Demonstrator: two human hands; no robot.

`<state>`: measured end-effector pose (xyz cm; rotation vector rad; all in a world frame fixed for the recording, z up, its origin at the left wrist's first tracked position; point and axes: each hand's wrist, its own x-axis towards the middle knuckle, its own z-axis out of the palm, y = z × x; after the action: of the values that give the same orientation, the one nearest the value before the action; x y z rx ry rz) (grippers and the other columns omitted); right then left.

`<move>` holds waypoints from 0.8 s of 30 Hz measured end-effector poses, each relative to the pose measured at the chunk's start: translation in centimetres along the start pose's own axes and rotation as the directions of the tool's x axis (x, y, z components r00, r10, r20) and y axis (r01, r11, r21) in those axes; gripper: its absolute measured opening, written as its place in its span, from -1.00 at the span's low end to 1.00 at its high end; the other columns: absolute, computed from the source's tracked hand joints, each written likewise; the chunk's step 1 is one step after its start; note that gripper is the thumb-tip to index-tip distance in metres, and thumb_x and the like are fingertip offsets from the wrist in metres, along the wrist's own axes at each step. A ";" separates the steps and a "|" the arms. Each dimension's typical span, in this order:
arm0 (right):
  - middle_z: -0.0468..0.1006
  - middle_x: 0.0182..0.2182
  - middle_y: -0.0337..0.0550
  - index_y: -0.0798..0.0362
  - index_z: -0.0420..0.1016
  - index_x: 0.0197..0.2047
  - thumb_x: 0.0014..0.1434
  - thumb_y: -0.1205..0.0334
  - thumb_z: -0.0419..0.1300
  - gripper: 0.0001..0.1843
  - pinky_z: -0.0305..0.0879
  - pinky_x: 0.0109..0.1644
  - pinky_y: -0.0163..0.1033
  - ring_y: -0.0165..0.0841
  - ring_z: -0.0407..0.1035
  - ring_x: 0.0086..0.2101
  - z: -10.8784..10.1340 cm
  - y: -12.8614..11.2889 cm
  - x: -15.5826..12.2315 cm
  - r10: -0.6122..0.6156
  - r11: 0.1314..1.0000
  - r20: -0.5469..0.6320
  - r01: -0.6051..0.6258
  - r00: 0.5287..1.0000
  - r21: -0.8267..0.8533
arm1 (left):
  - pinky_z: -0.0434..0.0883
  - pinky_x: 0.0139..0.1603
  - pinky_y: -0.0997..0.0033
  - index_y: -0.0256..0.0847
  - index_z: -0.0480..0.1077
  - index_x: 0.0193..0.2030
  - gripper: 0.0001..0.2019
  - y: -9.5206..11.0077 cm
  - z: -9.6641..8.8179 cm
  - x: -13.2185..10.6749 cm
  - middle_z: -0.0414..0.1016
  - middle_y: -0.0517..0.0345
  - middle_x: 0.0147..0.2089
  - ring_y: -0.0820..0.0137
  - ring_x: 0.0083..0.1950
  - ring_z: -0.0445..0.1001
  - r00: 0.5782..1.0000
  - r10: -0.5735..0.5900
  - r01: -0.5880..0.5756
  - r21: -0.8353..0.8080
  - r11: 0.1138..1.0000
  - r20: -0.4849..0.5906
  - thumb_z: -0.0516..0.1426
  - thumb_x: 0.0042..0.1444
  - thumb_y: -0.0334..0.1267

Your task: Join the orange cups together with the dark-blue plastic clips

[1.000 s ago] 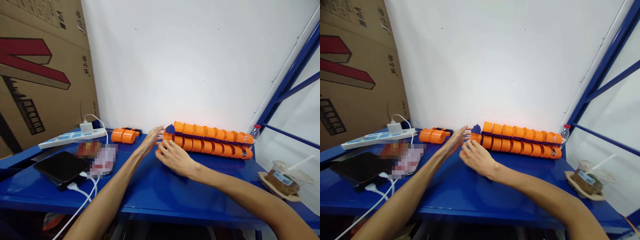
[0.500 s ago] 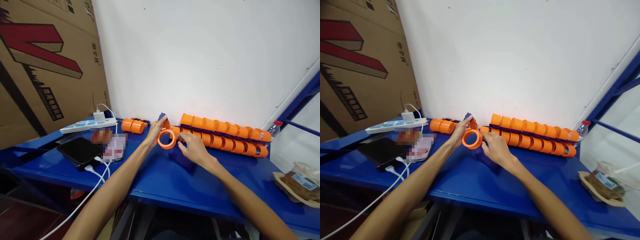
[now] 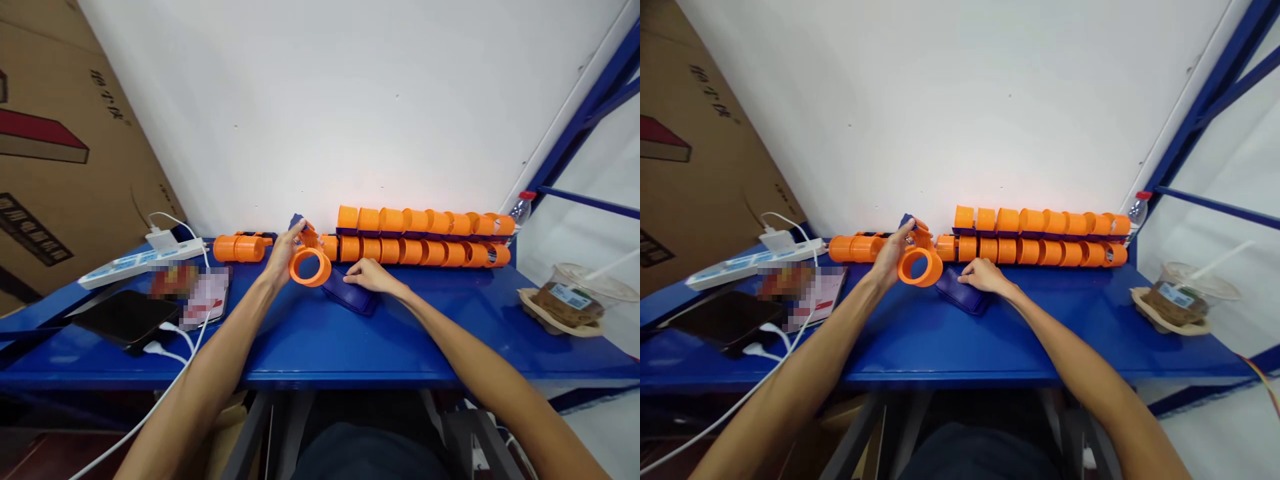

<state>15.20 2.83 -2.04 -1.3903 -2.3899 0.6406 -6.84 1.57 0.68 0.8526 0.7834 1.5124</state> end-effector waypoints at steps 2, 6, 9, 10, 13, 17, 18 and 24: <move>0.57 -0.50 -0.28 0.10 0.66 -0.44 0.16 0.22 0.28 -0.80 0.14 -0.29 -0.34 -0.37 0.42 -0.37 -0.7 0.2 0.0 -0.002 0.998 -0.026 0.004 1.000 0.058 | 0.62 -0.17 0.21 -0.28 0.49 -0.25 -0.65 0.2 0.0 0.0 0.60 0.00 -0.35 0.20 -0.29 0.66 0.999 -0.037 0.036 -0.008 0.999 -0.005 0.31 0.12 0.02; 0.48 -0.53 -0.29 0.13 0.58 -0.45 0.16 0.25 0.25 -0.81 0.10 -0.31 -0.34 -0.42 0.33 -0.41 -2.2 0.2 -0.3 -0.020 0.993 -0.197 0.042 0.980 0.111 | 0.62 -0.15 0.19 -0.29 0.51 -0.25 -0.63 0.6 0.2 -0.2 0.62 -0.07 -0.30 0.16 -0.25 0.67 0.995 -0.099 0.098 0.021 0.995 0.010 0.27 0.17 0.05; 0.50 -0.48 -0.27 0.13 0.56 -0.34 0.24 0.22 0.21 -0.81 0.08 -0.31 -0.33 -0.40 0.34 -0.40 -2.6 0.0 -0.5 -0.037 0.998 -0.318 0.053 0.947 0.043 | 0.62 -0.16 0.20 -0.28 0.51 -0.26 -0.65 0.5 0.5 -0.5 0.62 -0.08 -0.29 0.16 -0.25 0.67 0.988 -0.145 0.142 0.064 0.988 0.048 0.29 0.15 0.03; 0.53 -0.44 -0.25 0.12 0.56 -0.27 0.28 0.21 0.19 -0.82 0.09 -0.30 -0.33 -0.39 0.36 -0.39 -2.5 -0.1 -0.7 -0.036 0.999 -0.356 0.041 0.934 0.008 | 0.62 -0.16 0.22 -0.28 0.52 -0.25 -0.67 0.5 0.6 -0.6 0.62 -0.07 -0.30 0.17 -0.25 0.67 0.986 -0.158 0.154 0.076 0.985 0.058 0.30 0.14 0.01; 0.64 -0.30 -0.15 0.08 0.55 -0.04 0.38 0.19 0.10 -0.76 0.12 -0.27 -0.30 -0.31 0.46 -0.32 -2.0 -0.8 -1.2 -0.018 0.994 -0.459 -0.032 0.888 -0.101 | 0.61 -0.20 0.29 -0.28 0.53 -0.21 -0.70 0.1 0.8 -0.8 0.61 -0.03 -0.31 0.23 -0.29 0.65 0.980 -0.186 0.178 0.095 0.979 0.076 0.31 0.15 -0.05; 0.70 -0.15 -0.04 0.01 0.50 0.14 0.46 0.14 -0.01 -0.65 0.21 -0.18 -0.25 -0.19 0.56 -0.19 -1.5 -2.2 -2.2 -0.044 0.967 -0.470 -0.082 0.881 -0.243 | 0.60 -0.21 0.32 -0.31 0.55 -0.14 -0.68 -0.2 1.0 -1.3 0.64 -0.08 -0.24 0.24 -0.26 0.66 0.964 -0.224 0.206 0.131 0.970 0.145 0.30 0.15 -0.06; 0.70 -0.14 -0.02 0.01 0.49 0.17 0.47 0.14 -0.04 -0.62 0.23 -0.17 -0.24 -0.17 0.57 -0.18 -1.4 -2.6 -2.4 -0.050 0.960 -0.464 -0.086 0.884 -0.267 | 0.60 -0.21 0.31 -0.32 0.56 -0.13 -0.68 -0.2 1.1 -1.4 0.64 -0.09 -0.23 0.22 -0.25 0.66 0.960 -0.229 0.206 0.146 0.967 0.160 0.30 0.15 -0.06; 0.71 -0.20 0.03 0.04 0.43 0.26 0.49 0.18 -0.12 -0.55 0.26 -0.17 -0.19 -0.10 0.59 -0.20 -0.9 -3.6 -3.2 -0.100 0.915 -0.423 -0.084 0.901 -0.395 | 0.60 -0.24 0.31 -0.33 0.55 -0.19 -0.68 -0.7 1.7 -1.8 0.64 -0.06 -0.33 0.24 -0.32 0.64 0.966 -0.187 0.152 0.192 0.970 0.180 0.38 0.03 -0.11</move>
<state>14.49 -1.31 0.53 -1.4817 -2.2206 -0.1858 -4.95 -0.10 0.77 1.0239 0.8301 1.1992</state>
